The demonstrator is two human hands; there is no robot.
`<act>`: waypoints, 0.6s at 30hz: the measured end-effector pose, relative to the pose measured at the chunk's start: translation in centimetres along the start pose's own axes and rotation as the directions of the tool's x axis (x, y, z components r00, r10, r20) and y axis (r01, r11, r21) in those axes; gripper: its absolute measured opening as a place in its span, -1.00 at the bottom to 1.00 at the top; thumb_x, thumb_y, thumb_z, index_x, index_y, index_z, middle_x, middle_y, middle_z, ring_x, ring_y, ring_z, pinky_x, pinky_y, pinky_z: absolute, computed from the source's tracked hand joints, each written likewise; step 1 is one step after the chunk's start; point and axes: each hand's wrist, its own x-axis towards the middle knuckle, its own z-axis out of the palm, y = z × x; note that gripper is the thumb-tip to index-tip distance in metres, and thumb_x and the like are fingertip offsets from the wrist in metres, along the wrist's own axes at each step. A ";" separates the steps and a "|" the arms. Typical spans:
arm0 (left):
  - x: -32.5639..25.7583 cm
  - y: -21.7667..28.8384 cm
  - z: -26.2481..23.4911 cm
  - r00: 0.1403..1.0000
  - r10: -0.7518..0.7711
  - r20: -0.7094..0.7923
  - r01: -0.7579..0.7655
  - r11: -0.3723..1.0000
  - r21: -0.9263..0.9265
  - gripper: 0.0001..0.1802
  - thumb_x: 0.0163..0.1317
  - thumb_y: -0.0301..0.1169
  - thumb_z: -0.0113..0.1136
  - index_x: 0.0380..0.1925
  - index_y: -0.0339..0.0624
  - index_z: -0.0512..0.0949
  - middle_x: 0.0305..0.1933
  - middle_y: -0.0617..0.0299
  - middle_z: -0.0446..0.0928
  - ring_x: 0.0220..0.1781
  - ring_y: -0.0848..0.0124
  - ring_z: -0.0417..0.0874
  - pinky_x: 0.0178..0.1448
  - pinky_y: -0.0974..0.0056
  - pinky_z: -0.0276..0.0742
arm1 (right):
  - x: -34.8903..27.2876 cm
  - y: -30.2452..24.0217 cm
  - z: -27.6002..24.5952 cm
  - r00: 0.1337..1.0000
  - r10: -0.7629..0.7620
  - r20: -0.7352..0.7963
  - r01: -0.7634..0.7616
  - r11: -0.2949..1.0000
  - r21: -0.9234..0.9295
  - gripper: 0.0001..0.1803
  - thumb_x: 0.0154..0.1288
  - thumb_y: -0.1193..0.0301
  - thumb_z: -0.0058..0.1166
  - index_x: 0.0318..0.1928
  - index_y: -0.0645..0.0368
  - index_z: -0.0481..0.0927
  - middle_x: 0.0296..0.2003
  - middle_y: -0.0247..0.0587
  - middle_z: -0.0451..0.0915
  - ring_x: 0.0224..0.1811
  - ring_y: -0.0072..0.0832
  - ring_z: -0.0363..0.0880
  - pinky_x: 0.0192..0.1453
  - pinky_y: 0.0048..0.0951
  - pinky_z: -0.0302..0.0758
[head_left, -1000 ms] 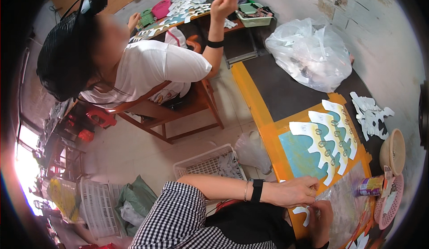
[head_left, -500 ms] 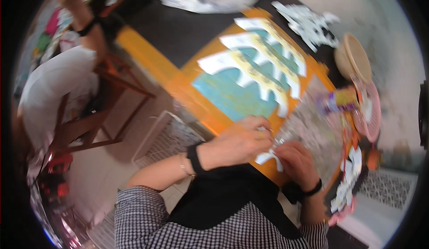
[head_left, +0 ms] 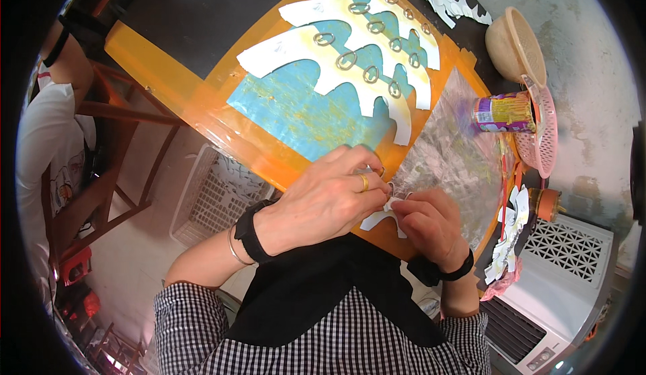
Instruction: Attaching metal hooks and rings to shoe upper components by hand.
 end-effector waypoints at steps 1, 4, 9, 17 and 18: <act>-0.1 0.0 0.0 1.000 -0.003 -0.001 0.003 1.000 -0.007 -0.85 0.01 -0.44 0.43 -0.38 -0.18 0.71 -0.13 0.36 0.69 0.09 0.24 0.58 0.04 0.16 0.54 | 0.1 -0.2 0.0 1.000 0.005 0.006 -0.005 1.000 0.002 -0.70 0.05 0.54 0.25 -0.18 0.23 0.49 -0.14 -0.10 0.67 -0.17 -0.16 0.65 -0.19 -0.23 0.62; -0.1 -0.2 -0.1 1.000 -0.019 0.010 0.019 1.000 -0.017 -0.83 -0.02 -0.44 0.44 -0.38 -0.17 0.71 -0.12 0.37 0.70 0.11 0.25 0.58 0.05 0.17 0.54 | 0.8 -0.7 -0.4 1.000 -0.011 -0.026 0.010 0.999 -0.035 -0.74 0.04 0.52 0.25 -0.23 0.22 0.49 -0.14 -0.08 0.67 -0.17 -0.17 0.64 -0.20 -0.24 0.61; 0.0 -0.4 -0.4 0.999 -0.019 0.027 0.020 0.999 -0.035 -0.79 -0.08 -0.45 0.44 -0.36 -0.15 0.71 -0.10 0.37 0.70 0.12 0.23 0.57 0.05 0.15 0.54 | 1.0 -1.1 -0.9 0.999 -0.038 0.004 0.038 0.996 -0.083 -0.79 0.01 0.50 0.25 -0.32 0.19 0.51 -0.09 -0.06 0.67 -0.09 -0.18 0.63 -0.10 -0.22 0.65; 0.0 -0.4 -0.3 0.999 -0.012 0.039 0.014 0.999 -0.046 -0.75 -0.12 -0.46 0.43 -0.34 -0.16 0.69 -0.08 0.38 0.69 0.13 0.22 0.56 0.05 0.14 0.53 | 0.7 -1.6 -0.5 1.000 -0.002 0.022 0.005 0.992 -0.127 -0.83 0.01 0.48 0.26 -0.38 0.18 0.52 -0.08 -0.07 0.68 -0.08 -0.23 0.64 -0.06 -0.25 0.65; -0.1 -0.4 -0.3 0.999 -0.011 0.036 0.013 0.999 -0.046 -0.74 -0.13 -0.47 0.43 -0.34 -0.15 0.69 -0.08 0.37 0.69 0.13 0.21 0.56 0.05 0.14 0.52 | 0.6 -1.6 -0.4 1.000 0.006 0.011 -0.005 0.990 -0.141 -0.83 0.02 0.48 0.26 -0.38 0.19 0.52 -0.08 -0.07 0.68 -0.08 -0.23 0.63 -0.05 -0.25 0.65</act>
